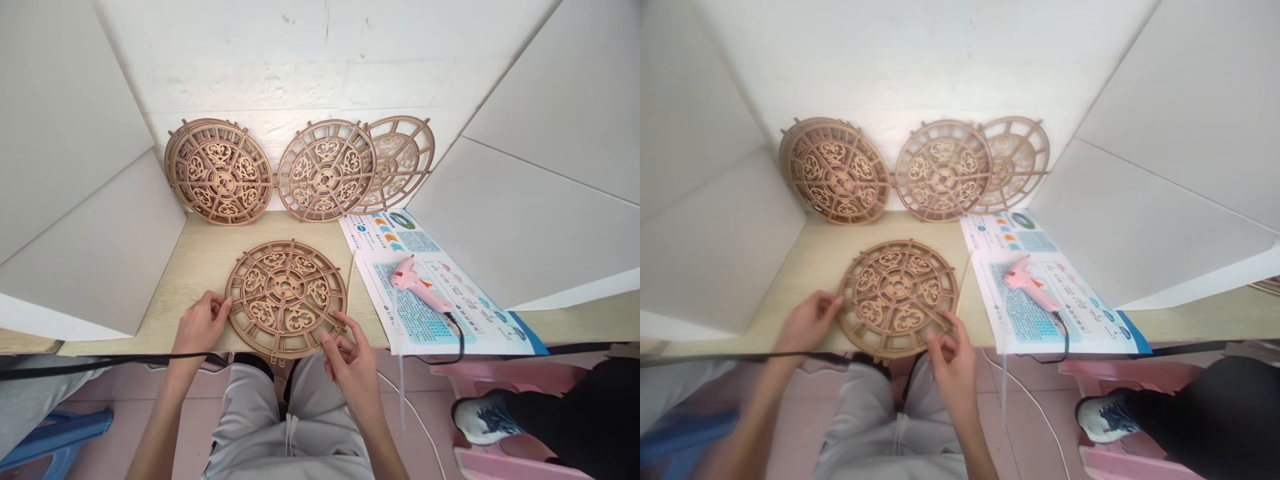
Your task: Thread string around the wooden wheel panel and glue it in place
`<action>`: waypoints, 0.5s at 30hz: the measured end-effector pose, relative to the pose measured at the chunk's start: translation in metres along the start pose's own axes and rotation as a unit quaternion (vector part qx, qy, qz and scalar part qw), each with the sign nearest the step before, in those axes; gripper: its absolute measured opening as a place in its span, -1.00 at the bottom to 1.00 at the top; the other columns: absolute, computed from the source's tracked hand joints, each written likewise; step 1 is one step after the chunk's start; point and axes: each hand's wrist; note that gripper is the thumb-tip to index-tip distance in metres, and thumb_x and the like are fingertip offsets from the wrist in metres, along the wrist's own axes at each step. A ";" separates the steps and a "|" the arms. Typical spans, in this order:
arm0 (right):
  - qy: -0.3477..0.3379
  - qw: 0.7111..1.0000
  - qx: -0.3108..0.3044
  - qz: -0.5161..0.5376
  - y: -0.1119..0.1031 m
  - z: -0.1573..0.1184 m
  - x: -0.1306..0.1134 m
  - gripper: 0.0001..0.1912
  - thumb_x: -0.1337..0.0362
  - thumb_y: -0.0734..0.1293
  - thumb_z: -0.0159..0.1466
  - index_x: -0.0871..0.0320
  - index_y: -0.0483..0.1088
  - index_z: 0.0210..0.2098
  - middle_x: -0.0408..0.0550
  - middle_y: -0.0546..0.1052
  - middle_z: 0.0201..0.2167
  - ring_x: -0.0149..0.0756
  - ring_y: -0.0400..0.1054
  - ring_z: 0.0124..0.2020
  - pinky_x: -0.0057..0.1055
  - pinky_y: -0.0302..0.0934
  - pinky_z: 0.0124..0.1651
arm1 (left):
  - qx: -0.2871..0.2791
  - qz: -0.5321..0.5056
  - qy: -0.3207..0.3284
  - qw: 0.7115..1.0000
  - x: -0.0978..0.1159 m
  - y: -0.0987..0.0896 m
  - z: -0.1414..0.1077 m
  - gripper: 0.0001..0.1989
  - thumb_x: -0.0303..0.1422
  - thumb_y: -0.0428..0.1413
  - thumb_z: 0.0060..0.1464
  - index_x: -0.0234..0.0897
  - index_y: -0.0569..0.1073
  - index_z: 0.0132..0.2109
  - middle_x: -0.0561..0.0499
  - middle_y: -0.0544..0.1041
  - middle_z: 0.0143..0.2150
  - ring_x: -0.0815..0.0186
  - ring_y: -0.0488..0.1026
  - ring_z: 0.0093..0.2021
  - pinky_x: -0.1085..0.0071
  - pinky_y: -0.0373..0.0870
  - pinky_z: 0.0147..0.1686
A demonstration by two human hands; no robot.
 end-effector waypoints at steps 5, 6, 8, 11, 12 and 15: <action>0.023 0.999 -0.005 0.048 0.005 -0.005 -0.013 -0.35 -0.10 0.49 0.16 0.12 0.30 0.08 -0.29 0.37 -0.65 -0.48 0.15 -0.70 -0.57 0.00 -0.63 | -0.030 -0.033 0.008 0.999 0.000 -0.008 0.002 -0.55 0.08 -0.03 0.14 -0.22 0.41 -0.33 -0.09 0.57 -0.34 0.08 0.51 -0.26 0.26 0.30 -0.24; 0.015 0.998 0.004 0.058 0.005 -0.007 -0.015 -0.31 -0.08 0.50 0.16 0.11 0.27 0.14 -0.29 0.38 -0.65 -0.45 0.19 -0.68 -0.56 0.06 -0.60 | -0.037 -0.048 0.014 0.998 0.001 -0.011 0.001 -0.53 0.11 -0.03 0.15 -0.22 0.41 -0.33 -0.08 0.57 -0.33 0.10 0.50 -0.26 0.27 0.31 -0.22; -0.009 0.997 0.028 0.077 0.006 -0.009 -0.020 -0.17 -0.03 0.51 0.18 0.11 0.15 0.29 -0.28 0.42 -0.63 -0.40 0.27 -0.64 -0.51 0.20 -0.52 | -0.049 -0.086 0.031 0.995 0.003 -0.015 -0.002 -0.47 0.17 -0.05 0.15 -0.24 0.40 -0.32 -0.07 0.56 -0.30 0.15 0.49 -0.24 0.31 0.35 -0.20; -0.014 0.992 0.049 0.118 0.004 -0.011 -0.028 0.08 0.05 0.54 0.16 0.05 -0.11 0.46 -0.23 0.53 -0.52 -0.39 0.36 -0.57 -0.45 0.32 -0.41 | -0.045 -0.147 0.048 0.987 0.007 -0.018 -0.009 -0.43 0.21 -0.07 0.18 -0.25 0.37 -0.29 -0.03 0.50 -0.30 0.24 0.44 -0.26 0.39 0.38 -0.24; 0.001 0.990 0.045 0.137 0.002 -0.012 -0.031 0.14 0.06 0.56 0.14 0.05 -0.15 0.48 -0.19 0.56 -0.47 -0.40 0.37 -0.55 -0.46 0.33 -0.40 | -0.038 -0.181 0.047 0.982 0.008 -0.019 -0.012 -0.44 0.20 -0.04 0.18 -0.25 0.36 -0.29 -0.01 0.46 -0.32 0.27 0.42 -0.29 0.41 0.38 -0.27; 0.071 0.979 -0.013 0.190 -0.005 -0.014 -0.038 0.08 0.09 0.60 0.08 0.16 0.04 0.43 -0.11 0.58 -0.42 -0.41 0.39 -0.52 -0.51 0.32 -0.43 | -0.002 -0.323 0.044 0.945 0.011 -0.018 -0.023 -0.52 0.12 0.09 0.16 -0.25 0.33 -0.31 0.04 0.39 -0.39 0.33 0.34 -0.38 0.44 0.37 -0.33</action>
Point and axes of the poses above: each hand's wrist, its own z-axis towards the middle knuckle, its own y-axis out of the palm, x = y × z
